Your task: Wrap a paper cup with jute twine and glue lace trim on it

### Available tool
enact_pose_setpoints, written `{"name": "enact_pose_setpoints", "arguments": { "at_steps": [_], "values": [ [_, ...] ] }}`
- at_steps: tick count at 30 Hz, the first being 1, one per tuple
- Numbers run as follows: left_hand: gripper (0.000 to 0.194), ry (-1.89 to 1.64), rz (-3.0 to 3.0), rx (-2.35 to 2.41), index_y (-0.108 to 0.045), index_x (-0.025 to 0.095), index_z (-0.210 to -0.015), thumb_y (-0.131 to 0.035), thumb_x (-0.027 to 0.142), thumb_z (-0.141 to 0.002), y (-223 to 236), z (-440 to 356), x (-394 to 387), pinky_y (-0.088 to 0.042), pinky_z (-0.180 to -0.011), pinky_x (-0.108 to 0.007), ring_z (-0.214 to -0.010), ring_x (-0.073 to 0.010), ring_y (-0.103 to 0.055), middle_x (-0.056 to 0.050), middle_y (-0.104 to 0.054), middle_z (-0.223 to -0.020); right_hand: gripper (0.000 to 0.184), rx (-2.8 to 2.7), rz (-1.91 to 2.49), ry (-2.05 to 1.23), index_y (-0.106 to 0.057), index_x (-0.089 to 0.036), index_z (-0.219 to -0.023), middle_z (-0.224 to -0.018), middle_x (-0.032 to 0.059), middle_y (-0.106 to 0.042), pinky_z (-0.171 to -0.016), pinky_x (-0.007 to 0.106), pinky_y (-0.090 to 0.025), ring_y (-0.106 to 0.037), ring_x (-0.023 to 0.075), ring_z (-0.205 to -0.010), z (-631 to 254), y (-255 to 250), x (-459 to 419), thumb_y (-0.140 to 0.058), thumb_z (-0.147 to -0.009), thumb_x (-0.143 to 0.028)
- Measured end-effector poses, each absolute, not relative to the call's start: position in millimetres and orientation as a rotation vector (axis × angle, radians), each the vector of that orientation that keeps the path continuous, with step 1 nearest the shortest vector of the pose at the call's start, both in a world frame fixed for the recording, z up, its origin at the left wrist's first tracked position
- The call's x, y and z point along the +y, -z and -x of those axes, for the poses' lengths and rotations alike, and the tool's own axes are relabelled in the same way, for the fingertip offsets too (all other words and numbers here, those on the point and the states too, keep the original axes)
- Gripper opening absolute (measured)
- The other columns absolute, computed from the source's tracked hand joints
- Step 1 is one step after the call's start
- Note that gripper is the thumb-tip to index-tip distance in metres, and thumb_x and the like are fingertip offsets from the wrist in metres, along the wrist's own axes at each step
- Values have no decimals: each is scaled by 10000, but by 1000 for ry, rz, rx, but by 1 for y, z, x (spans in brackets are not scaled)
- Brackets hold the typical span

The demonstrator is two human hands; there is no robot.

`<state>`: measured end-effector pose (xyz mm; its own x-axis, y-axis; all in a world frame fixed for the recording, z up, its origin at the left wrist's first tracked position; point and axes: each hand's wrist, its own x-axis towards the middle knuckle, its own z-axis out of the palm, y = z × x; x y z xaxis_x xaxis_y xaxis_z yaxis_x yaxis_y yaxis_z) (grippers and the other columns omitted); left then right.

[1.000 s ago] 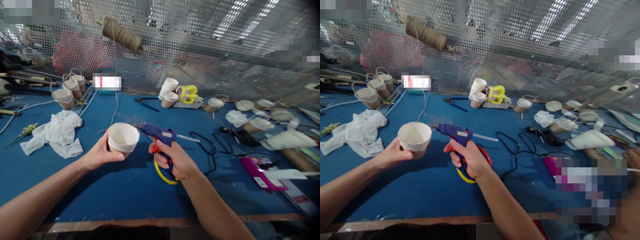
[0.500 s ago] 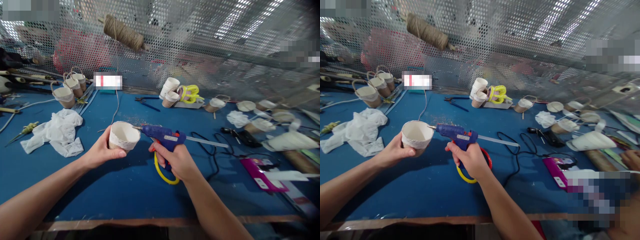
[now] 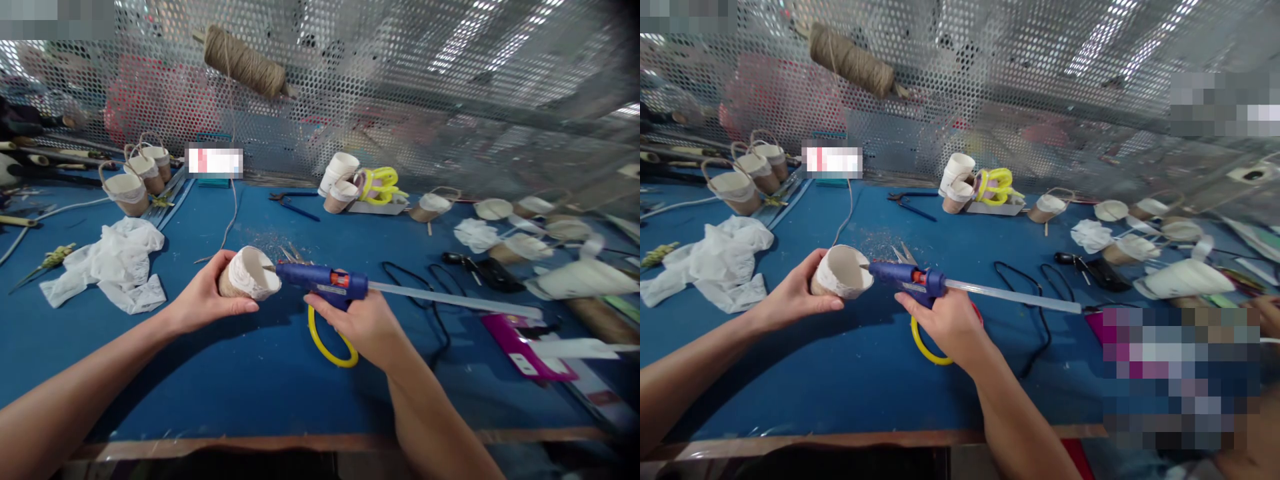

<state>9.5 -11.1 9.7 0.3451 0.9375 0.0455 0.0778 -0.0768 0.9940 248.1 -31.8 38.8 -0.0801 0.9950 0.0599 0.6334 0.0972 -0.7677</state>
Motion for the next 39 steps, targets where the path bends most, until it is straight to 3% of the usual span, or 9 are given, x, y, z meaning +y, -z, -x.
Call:
{"name": "enact_pose_setpoints", "arguments": {
  "at_steps": [10, 30, 39],
  "values": [
    [620, -835, -1355, 811, -483, 155, -1036, -768, 464, -580, -11, -5, -12, -379, -574, -221, -667, -118, -454, -30, -534, -856, 330, -1719, 1525, -1085, -608, -153, -681, -435, -26, -484, -407, 240, -412, -465, 103, -392, -254, -48, -28, -625, -734, -479],
    [557, -836, -1381, 805, -482, 153, -981, -783, 397, -581, -11, -5, -12, -413, -608, -220, -717, -131, -478, -27, -524, -856, 320, -1781, 1608, -958, -559, -184, -576, -419, -16, -501, -429, 260, -415, -485, 119, -393, -255, -49, -27, -617, -740, -452],
    [620, -861, -1387, 875, -457, 153, -1015, -780, 425, -562, -16, -2, -10, -408, -607, -217, -701, -123, -477, -19, -521, -854, 335, -1737, 1568, -884, -543, -182, -565, -409, -29, -469, -445, 263, -430, -469, 112, -390, -256, -51, -29, -603, -750, -455]
  ]
}}
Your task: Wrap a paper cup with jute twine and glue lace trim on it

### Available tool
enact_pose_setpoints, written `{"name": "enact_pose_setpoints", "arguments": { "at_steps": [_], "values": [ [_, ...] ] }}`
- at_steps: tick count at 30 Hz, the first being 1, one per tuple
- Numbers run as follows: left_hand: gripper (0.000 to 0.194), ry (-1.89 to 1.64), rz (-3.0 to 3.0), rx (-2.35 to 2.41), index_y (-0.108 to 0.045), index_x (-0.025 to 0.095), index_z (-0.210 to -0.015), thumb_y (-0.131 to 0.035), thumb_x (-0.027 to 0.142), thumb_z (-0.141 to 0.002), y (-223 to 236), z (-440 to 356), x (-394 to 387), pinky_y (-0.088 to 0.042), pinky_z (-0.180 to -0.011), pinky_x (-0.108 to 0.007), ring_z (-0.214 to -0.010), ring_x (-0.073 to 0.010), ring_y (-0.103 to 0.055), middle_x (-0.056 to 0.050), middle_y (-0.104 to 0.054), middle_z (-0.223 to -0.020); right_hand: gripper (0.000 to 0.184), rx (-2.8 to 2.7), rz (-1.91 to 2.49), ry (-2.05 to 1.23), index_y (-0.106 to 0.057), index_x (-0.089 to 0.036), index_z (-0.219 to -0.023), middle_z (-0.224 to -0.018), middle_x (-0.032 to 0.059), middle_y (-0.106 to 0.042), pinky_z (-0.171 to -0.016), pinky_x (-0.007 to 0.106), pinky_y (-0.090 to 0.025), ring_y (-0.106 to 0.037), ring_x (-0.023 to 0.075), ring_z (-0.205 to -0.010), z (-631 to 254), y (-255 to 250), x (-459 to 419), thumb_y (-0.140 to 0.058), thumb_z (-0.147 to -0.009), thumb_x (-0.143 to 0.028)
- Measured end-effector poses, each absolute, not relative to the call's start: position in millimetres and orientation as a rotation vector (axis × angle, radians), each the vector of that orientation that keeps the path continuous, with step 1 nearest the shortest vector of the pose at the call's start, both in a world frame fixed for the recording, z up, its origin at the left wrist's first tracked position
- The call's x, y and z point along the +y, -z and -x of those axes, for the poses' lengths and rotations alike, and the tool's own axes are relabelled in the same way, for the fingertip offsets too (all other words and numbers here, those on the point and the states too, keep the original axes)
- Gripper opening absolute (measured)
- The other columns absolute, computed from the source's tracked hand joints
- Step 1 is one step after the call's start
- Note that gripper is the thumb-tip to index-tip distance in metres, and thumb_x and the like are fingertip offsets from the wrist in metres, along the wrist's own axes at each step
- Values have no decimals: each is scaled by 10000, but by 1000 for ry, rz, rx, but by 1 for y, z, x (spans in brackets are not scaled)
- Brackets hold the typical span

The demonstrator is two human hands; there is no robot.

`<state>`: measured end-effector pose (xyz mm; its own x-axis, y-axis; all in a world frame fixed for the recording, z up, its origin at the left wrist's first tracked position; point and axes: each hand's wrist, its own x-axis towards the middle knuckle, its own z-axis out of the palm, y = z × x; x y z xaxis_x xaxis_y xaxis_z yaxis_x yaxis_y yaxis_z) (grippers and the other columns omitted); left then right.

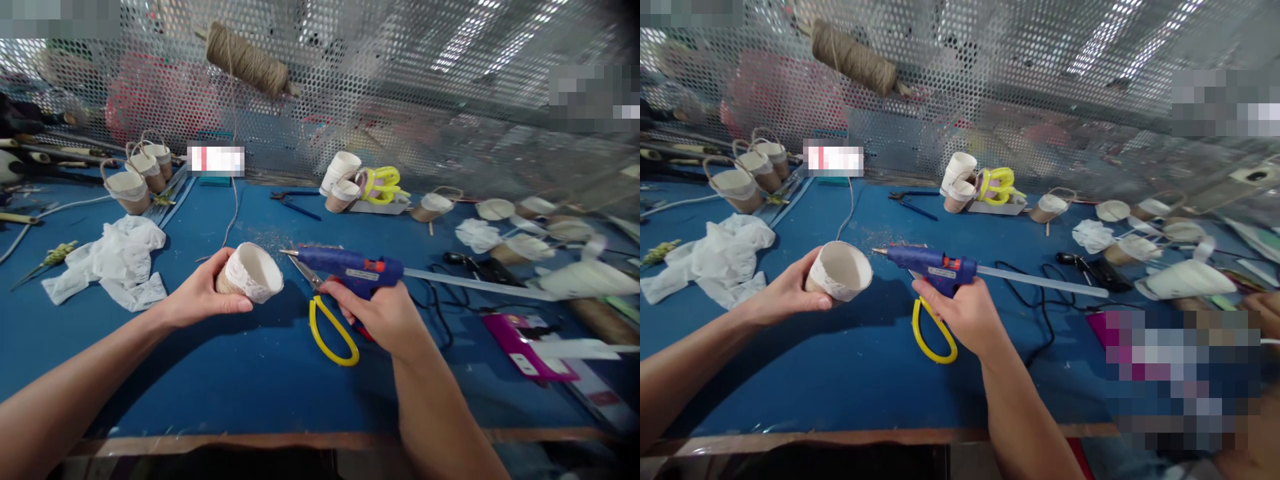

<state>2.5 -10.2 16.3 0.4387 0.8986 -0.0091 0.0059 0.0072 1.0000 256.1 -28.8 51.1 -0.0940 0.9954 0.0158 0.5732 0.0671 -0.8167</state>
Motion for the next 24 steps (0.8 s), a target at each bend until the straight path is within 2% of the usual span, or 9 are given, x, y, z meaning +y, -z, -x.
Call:
{"name": "enact_pose_setpoints", "arguments": {
  "at_steps": [6, 12, 16, 20, 24],
  "values": [
    [571, -845, -1394, 836, -464, 157, -989, -777, 395, -575, -15, -5, -12, -425, -611, -216, -710, -127, -487, -21, -531, -853, 312, -1719, 1558, -1018, -588, -157, -660, -422, -35, -476, -396, 237, -400, -449, 95, -374, -253, -49, -29, -619, -728, -460],
    [572, -937, -1445, 878, -450, 161, -1017, -780, 320, -578, -13, -6, -11, -441, -644, -221, -726, -126, -503, -20, -532, -872, 304, -1714, 1518, -1135, -596, -147, -683, -422, -44, -474, -422, 236, -400, -445, 84, -383, -256, -47, -29, -621, -755, -441],
    [615, -1076, -1493, 977, -425, 169, -1032, -794, 303, -558, -10, -7, -12, -456, -741, -253, -841, -165, -533, -35, -555, -936, 280, -1497, 1331, -1273, -607, -141, -742, -392, -61, -452, -381, 212, -322, -405, 65, -355, -253, -45, -28, -618, -775, -419],
    [660, -1147, -1491, 989, -404, 178, -1051, -805, 325, -547, -7, -10, -15, -462, -790, -278, -891, -182, -549, -49, -565, -982, 320, -1195, 1190, -1580, -620, -131, -680, -377, -68, -418, -340, 185, -235, -344, 37, -333, -240, -38, -26, -667, -727, -444],
    [693, -1202, -1436, 975, -391, 180, -1062, -809, 341, -533, -6, -13, -17, -481, -795, -296, -905, -193, -563, -66, -569, -1011, 335, -1026, 1073, -1809, -648, -126, -651, -368, -76, -377, -327, 161, -197, -306, 22, -333, -231, -31, -25, -690, -703, -453]
  ]
}}
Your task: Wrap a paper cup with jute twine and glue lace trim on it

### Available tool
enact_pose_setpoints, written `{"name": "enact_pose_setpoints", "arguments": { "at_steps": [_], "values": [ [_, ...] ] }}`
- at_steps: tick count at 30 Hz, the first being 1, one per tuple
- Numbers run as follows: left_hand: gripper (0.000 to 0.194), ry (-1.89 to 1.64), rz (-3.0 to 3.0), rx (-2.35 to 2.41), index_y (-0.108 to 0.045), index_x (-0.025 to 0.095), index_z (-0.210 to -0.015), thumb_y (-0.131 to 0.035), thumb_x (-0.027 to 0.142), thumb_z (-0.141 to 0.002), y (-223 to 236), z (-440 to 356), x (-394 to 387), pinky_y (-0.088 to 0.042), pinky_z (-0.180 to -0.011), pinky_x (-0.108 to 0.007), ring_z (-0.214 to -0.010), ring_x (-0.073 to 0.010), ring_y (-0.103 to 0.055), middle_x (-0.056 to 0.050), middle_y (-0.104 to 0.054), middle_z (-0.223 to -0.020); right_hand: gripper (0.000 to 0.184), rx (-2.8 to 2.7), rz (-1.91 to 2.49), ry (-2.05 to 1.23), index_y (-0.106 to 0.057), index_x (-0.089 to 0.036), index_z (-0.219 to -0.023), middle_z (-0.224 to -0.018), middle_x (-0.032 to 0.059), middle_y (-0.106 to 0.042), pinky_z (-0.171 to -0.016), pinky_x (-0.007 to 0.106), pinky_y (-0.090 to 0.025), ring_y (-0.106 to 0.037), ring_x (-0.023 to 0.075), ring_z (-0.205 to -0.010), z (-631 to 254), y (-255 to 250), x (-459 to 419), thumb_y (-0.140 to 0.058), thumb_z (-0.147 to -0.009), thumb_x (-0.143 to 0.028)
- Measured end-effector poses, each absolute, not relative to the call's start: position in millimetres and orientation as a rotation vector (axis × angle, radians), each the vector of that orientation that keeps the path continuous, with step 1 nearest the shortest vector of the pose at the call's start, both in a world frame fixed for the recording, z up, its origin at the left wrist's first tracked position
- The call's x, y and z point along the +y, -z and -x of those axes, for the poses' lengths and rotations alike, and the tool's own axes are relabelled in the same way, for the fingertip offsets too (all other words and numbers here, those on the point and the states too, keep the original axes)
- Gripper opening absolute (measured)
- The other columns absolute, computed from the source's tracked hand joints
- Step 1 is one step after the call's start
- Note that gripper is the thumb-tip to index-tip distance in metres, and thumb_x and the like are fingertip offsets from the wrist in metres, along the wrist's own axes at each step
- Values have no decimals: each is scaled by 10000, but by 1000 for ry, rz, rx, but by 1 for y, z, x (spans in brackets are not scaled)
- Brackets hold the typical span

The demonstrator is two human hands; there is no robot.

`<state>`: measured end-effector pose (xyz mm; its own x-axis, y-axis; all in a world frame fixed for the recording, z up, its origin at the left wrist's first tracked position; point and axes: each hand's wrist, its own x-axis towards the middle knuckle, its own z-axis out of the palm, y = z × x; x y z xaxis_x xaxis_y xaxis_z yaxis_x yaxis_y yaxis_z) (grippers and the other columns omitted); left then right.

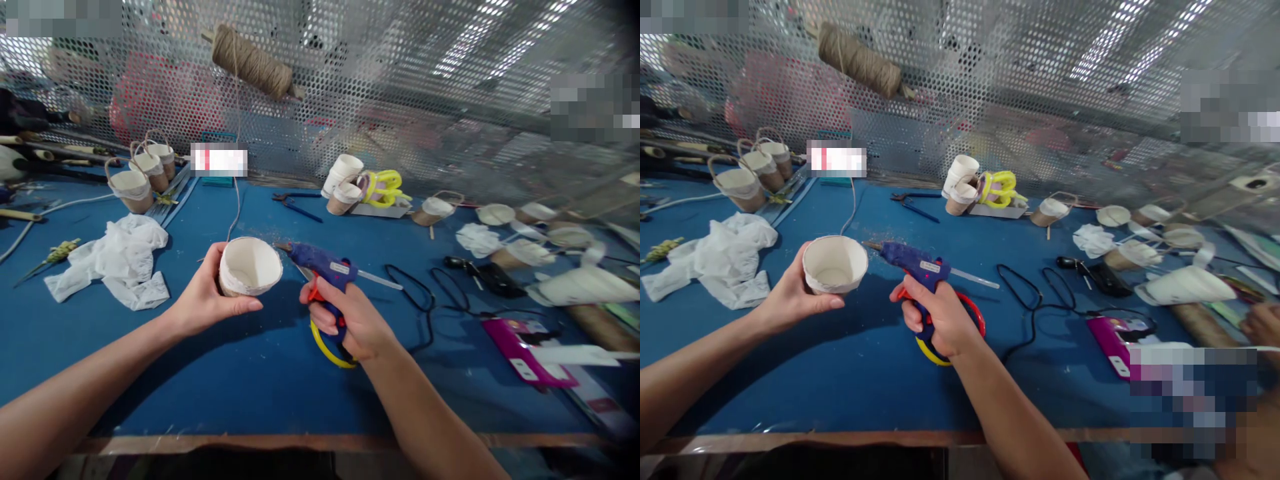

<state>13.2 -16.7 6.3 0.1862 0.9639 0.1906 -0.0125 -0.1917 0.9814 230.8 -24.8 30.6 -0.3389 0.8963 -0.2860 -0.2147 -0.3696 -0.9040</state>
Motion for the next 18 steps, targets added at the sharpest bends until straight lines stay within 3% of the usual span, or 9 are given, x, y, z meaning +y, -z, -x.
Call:
{"name": "enact_pose_setpoints", "arguments": {
  "at_steps": [10, 18],
  "values": [
    [663, -1234, -1405, 995, -412, 174, -1055, -810, 306, -541, -5, -13, -17, -476, -797, -296, -911, -195, -568, -65, -581, -1019, 320, -1041, 1074, -1787, -651, -134, -656, -383, -70, -396, -334, 165, -231, -307, 25, -347, -226, -22, -28, -678, -717, -447],
    [627, -1223, -1489, 1078, -413, 185, -1014, -807, 332, -549, -3, -12, -16, -453, -760, -282, -859, -172, -547, -35, -558, -960, 300, -1452, 1394, -1217, -626, -144, -688, -406, -47, -466, -398, 233, -376, -432, 81, -371, -227, -26, -32, -602, -773, -431]
  ]
}}
